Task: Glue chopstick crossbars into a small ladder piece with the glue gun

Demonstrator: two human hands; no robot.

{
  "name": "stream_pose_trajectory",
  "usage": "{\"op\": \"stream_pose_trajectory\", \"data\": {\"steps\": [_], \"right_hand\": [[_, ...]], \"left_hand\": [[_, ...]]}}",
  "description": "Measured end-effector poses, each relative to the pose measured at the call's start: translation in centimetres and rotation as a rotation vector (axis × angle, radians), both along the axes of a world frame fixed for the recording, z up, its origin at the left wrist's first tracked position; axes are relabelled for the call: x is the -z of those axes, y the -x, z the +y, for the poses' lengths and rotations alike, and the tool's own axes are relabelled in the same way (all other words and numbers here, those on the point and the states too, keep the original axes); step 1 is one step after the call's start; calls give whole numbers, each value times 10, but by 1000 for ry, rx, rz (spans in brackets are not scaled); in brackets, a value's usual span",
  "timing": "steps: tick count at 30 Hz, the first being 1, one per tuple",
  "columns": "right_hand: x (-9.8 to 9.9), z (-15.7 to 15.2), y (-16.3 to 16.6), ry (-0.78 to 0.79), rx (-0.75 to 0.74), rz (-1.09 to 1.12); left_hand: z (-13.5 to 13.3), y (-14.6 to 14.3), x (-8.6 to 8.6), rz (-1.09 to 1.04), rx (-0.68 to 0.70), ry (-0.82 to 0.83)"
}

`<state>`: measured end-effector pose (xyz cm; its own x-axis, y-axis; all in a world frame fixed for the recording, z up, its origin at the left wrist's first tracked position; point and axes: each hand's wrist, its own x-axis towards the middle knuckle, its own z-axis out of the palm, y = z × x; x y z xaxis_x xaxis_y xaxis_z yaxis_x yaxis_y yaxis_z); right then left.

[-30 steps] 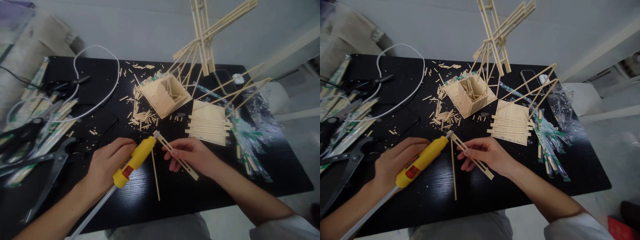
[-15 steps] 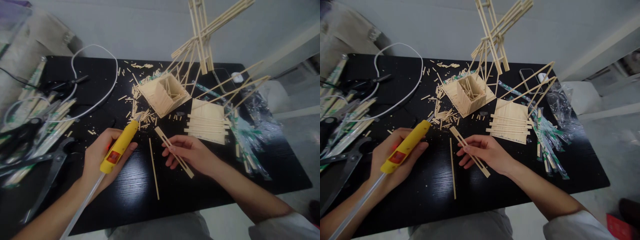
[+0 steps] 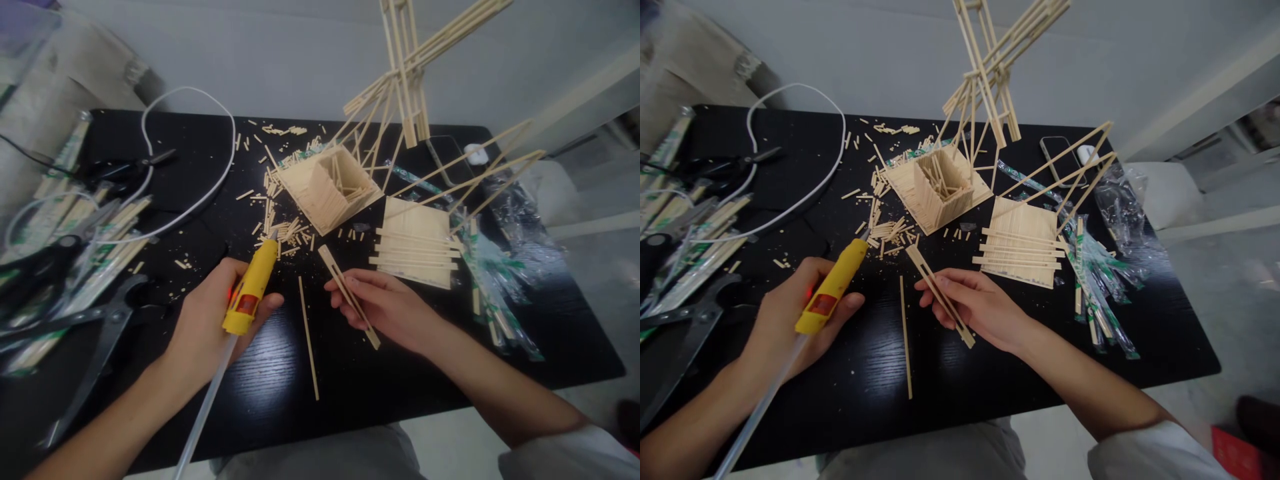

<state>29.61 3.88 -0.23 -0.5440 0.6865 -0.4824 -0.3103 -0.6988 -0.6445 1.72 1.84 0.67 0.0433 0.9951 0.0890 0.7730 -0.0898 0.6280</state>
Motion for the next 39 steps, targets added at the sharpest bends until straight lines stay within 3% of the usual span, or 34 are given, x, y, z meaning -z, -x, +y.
{"op": "stream_pose_trajectory", "data": {"steps": [9, 15, 19, 24, 29, 35, 39], "right_hand": [[-1, 2, 0, 90, 10, 51], [1, -1, -1, -21, 10, 4], [2, -4, 0, -134, 47, -92], [-1, -6, 2, -158, 40, -132], [-3, -6, 3, -131, 28, -92], [-6, -6, 3, -98, -21, -111], [-5, -5, 3, -118, -15, -144]], "left_hand": [[-3, 12, 15, -85, 285, -119], [-2, 11, 19, -56, 188, -208], [-3, 12, 19, -63, 213, -222], [-5, 11, 13, -28, 240, -246], [-9, 11, 17, -68, 382, -178], [-11, 4, 24, -117, 412, -152], [-12, 1, 21, -126, 524, -150]]}}
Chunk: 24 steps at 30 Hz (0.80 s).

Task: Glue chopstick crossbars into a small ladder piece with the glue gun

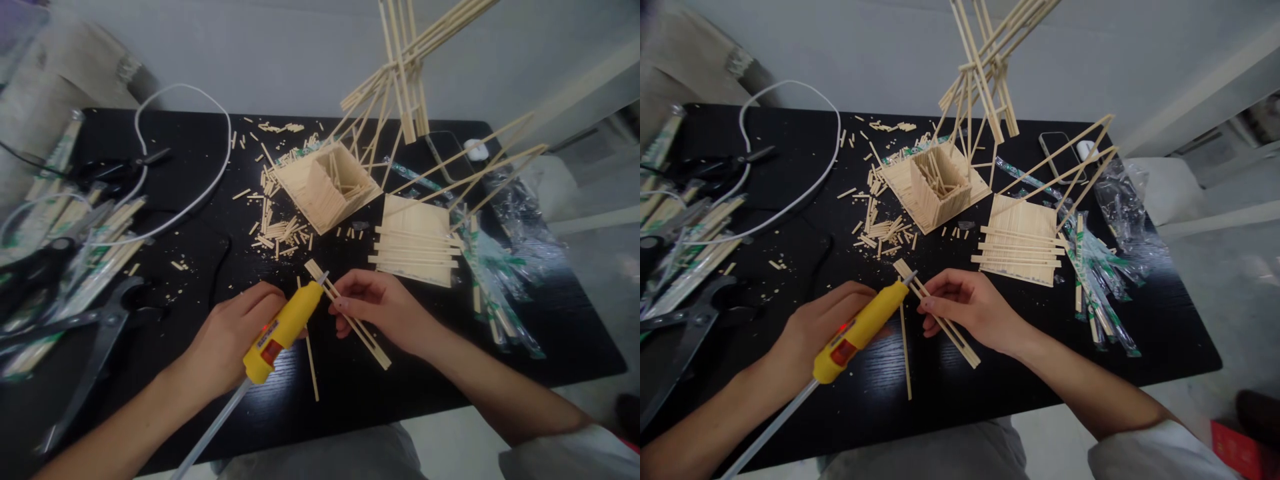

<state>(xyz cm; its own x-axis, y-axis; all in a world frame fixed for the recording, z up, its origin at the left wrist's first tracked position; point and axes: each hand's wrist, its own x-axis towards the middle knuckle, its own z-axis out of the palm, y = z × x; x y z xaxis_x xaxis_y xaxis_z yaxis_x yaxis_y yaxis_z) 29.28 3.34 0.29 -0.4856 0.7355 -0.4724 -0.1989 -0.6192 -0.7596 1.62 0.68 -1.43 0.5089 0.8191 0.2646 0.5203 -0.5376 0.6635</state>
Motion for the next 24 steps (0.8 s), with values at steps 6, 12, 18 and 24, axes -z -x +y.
{"op": "stream_pose_trajectory", "data": {"steps": [6, 12, 18, 24], "right_hand": [[1, 0, 0, -32, 6, 7], [0, 0, -1, -47, 15, -21], [2, 0, -1, -78, 21, -43], [2, -1, -1, -115, 11, -33]], "left_hand": [[2, 3, -1, 10, -55, -25], [2, 6, 2, 33, -42, -28], [1, 7, 4, 49, 1, -42], [4, 10, 0, -2, -96, -46]]}}
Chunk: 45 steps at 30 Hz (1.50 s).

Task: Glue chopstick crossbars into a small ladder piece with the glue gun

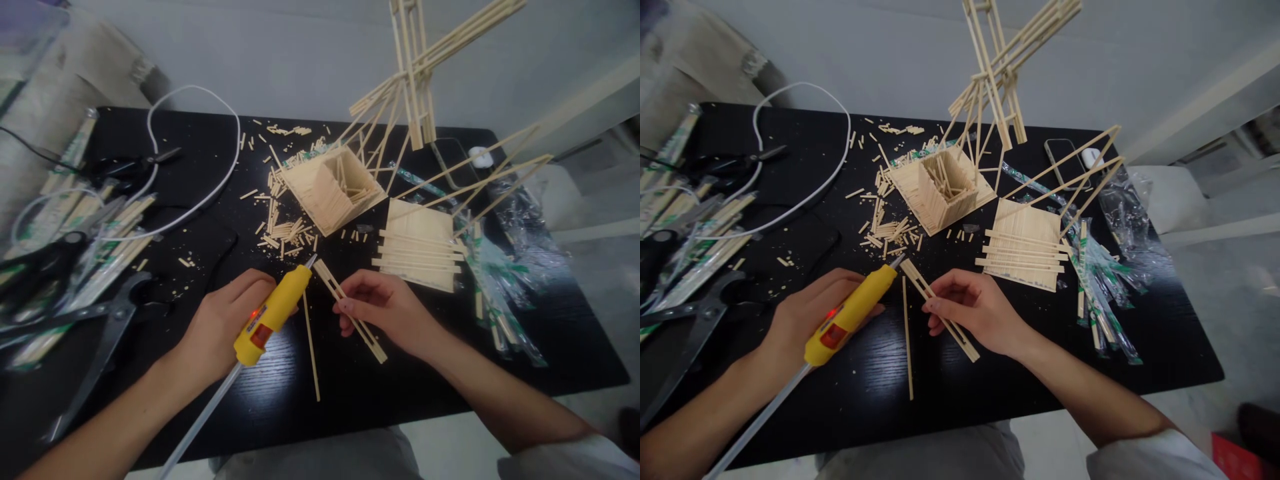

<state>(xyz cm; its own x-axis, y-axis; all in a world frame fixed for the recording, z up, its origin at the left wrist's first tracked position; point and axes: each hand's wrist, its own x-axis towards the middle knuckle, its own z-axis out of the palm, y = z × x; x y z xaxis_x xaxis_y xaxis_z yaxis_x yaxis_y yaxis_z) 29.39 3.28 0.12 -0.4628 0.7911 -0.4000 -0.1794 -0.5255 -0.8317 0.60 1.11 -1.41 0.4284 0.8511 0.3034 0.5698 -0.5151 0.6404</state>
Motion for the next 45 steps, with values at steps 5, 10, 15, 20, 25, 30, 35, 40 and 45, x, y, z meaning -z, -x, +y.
{"op": "stream_pose_trajectory", "data": {"steps": [5, 10, 15, 20, 25, 30, 35, 40, 45], "right_hand": [[-4, 0, -2, -23, -17, -32], [-2, 0, -2, -9, -15, 3], [0, -1, -1, 7, -16, 12], [1, 1, -2, 57, -1, 54], [6, 6, -5, 48, 71, 70], [6, 8, -5, -14, 149, 80], [4, 9, -3, 24, 237, 96], [5, 10, -4, 10, 314, 76], [6, 11, -3, 8, 352, 95]], "left_hand": [[3, 4, -2, 58, -100, -25], [7, 8, -2, 60, -110, -96], [3, 7, -1, 26, 4, -24], [0, 3, -1, 22, 144, -24], [2, 4, -5, -1, 44, -5], [5, -6, -22, -73, -311, 125], [5, -20, -25, -351, -436, 492], [4, -26, -24, -540, -360, 738], [1, -24, -26, -593, -352, 758]]}}
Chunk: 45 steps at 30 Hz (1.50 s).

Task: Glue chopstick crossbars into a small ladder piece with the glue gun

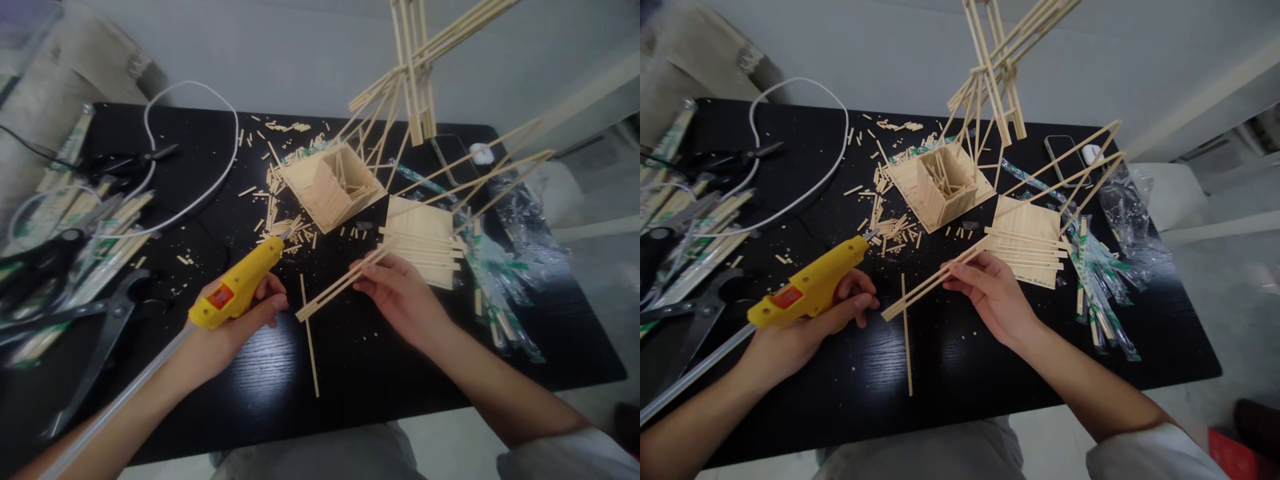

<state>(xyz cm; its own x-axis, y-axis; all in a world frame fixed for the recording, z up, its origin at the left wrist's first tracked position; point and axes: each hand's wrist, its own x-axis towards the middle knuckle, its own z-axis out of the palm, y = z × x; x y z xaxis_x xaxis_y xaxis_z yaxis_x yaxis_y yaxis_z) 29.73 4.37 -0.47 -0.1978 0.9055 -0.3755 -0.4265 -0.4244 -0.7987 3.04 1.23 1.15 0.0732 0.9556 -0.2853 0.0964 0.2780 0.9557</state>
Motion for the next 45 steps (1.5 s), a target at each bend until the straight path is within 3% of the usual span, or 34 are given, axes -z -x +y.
{"op": "stream_pose_trajectory", "data": {"steps": [9, 23, 27, 35, 41, 45], "right_hand": [[-3, -2, 1, 46, 18, 50], [-5, -5, 3, 89, -92, 36], [-7, -6, 3, 58, -212, 121], [-5, -6, -1, 291, -642, 259], [-9, -11, -4, 353, -798, 284], [-9, -17, -4, 336, -891, 215]], "left_hand": [[-4, 0, 2, 80, 7, -134], [-8, 1, -2, 348, -9, -168], [-2, 4, -2, 210, -46, -154], [5, 13, -4, -37, 164, -114], [0, 20, 5, -112, 290, -72], [-2, 16, 5, -98, 267, -65]]}}
